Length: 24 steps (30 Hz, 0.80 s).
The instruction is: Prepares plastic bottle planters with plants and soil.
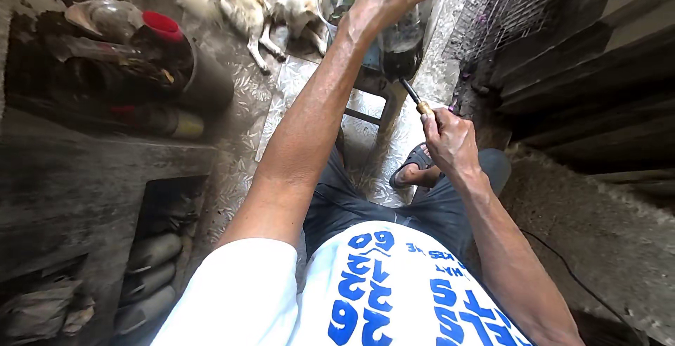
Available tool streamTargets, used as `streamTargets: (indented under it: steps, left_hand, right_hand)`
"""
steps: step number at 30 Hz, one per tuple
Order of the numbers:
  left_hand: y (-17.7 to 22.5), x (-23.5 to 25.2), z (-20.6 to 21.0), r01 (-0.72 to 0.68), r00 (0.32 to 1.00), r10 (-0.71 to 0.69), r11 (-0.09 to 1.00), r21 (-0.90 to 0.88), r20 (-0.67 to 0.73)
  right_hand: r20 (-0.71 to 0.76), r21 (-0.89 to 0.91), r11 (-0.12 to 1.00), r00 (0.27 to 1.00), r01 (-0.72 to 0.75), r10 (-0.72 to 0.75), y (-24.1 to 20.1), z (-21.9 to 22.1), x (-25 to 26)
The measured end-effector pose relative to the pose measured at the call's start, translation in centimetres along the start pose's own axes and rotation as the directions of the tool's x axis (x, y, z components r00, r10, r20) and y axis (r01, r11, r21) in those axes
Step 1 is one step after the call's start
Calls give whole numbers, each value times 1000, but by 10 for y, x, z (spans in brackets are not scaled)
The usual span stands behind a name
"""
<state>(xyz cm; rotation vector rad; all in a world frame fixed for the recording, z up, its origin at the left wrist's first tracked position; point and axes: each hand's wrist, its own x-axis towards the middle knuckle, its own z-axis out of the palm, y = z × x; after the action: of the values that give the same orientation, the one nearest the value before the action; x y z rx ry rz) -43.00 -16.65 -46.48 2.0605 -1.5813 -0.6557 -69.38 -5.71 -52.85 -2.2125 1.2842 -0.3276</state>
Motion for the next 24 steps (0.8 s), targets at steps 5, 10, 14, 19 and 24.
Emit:
streamTargets:
  steps: [5, 10, 14, 19, 24]
  left_hand:
    - [1, -1, 1, -4, 1000, 4, 1000, -16, -6]
    - [8, -3, 4, -33, 999, 34, 999, 42, -19]
    - [5, -1, 6, -65, 997, 67, 997, 43, -42]
    - [1, 2, 4, -76, 997, 77, 997, 33, -23]
    - [-3, 4, 6, -111, 993, 111, 994, 5, -44]
  right_hand:
    - [43, 4, 1000, 999, -15, 15, -3, -5, 7]
    - [57, -12, 999, 998, -36, 37, -5, -2, 14]
    - [101, -44, 995, 991, -89, 93, -6, -2, 28]
    - [110, -16, 997, 991, -80, 81, -4, -1, 34]
    - [119, -5, 998, 991, -62, 62, -1, -7, 28]
